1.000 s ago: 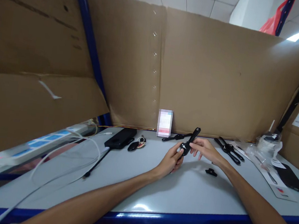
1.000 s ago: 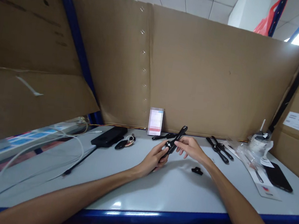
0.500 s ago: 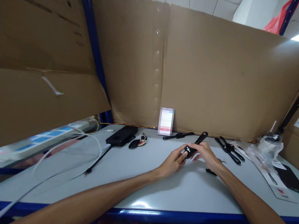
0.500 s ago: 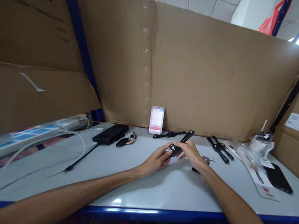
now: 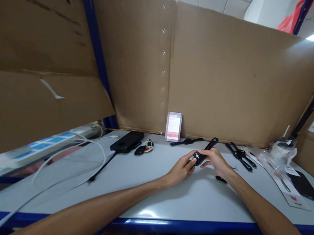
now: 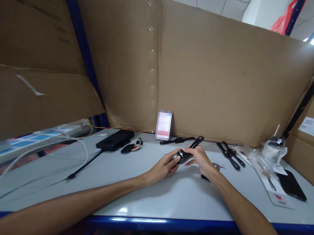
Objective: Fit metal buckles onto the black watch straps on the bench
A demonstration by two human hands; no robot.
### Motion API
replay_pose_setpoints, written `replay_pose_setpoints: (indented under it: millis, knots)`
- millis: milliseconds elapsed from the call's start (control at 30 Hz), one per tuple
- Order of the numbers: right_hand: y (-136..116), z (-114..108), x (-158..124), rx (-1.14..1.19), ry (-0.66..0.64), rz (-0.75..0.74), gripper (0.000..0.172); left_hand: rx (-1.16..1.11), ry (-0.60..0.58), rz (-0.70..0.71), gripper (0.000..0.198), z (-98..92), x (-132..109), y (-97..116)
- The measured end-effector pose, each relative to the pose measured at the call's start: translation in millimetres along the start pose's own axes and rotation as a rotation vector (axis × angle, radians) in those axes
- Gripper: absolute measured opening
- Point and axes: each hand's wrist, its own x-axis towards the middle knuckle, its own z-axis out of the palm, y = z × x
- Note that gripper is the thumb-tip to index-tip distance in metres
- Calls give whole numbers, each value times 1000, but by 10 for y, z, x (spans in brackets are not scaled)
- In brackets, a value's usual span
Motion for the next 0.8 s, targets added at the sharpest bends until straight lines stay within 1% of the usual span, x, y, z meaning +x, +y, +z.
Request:
replay_pose_setpoints:
  millis: [100, 167, 200, 233, 300, 367, 400, 433, 467, 533, 600, 700, 800]
  knots:
    - [5, -15, 30, -53, -7, 9, 31, -25, -4, -11, 55, -3, 4, -1]
    - [-8, -53, 57, -175, 0, 25, 40, -44, 9, -20, 51, -6, 7, 3]
    - [-21, -82, 67, -266, 26, 5, 45, -52, 17, -28, 48, -7, 8, 8]
    - [-40, -114, 72, -379, 79, -44, 51, -55, 28, -37, 46, -8, 8, 14]
    - [-92, -174, 61, -645, 251, -216, 57, -52, 52, -58, 45, -7, 6, 28]
    - [-146, -200, 22, -886, 422, -385, 56, -42, 76, -81, 46, -5, 4, 37]
    - [-166, -193, -3, -974, 458, -440, 54, -35, 88, -88, 47, -3, 3, 37]
    - [-178, -172, -30, -1035, 455, -477, 51, -29, 95, -92, 48, -2, 4, 34]
    - [-182, -139, -56, -1076, 418, -498, 49, -21, 100, -92, 49, 0, 5, 25]
    - [-164, -51, -100, -1131, 308, -520, 46, 4, 111, -79, 50, 3, 11, -1]
    - [-130, 35, -129, -1176, 220, -520, 42, 43, 134, -52, 46, 7, 18, -34]
    - [-91, 113, -146, -1224, 177, -479, 37, 124, 176, 4, 38, 11, 24, -69]
    - [-81, 132, -152, -1246, 158, -449, 35, 221, 200, 43, 36, 10, 23, -73]
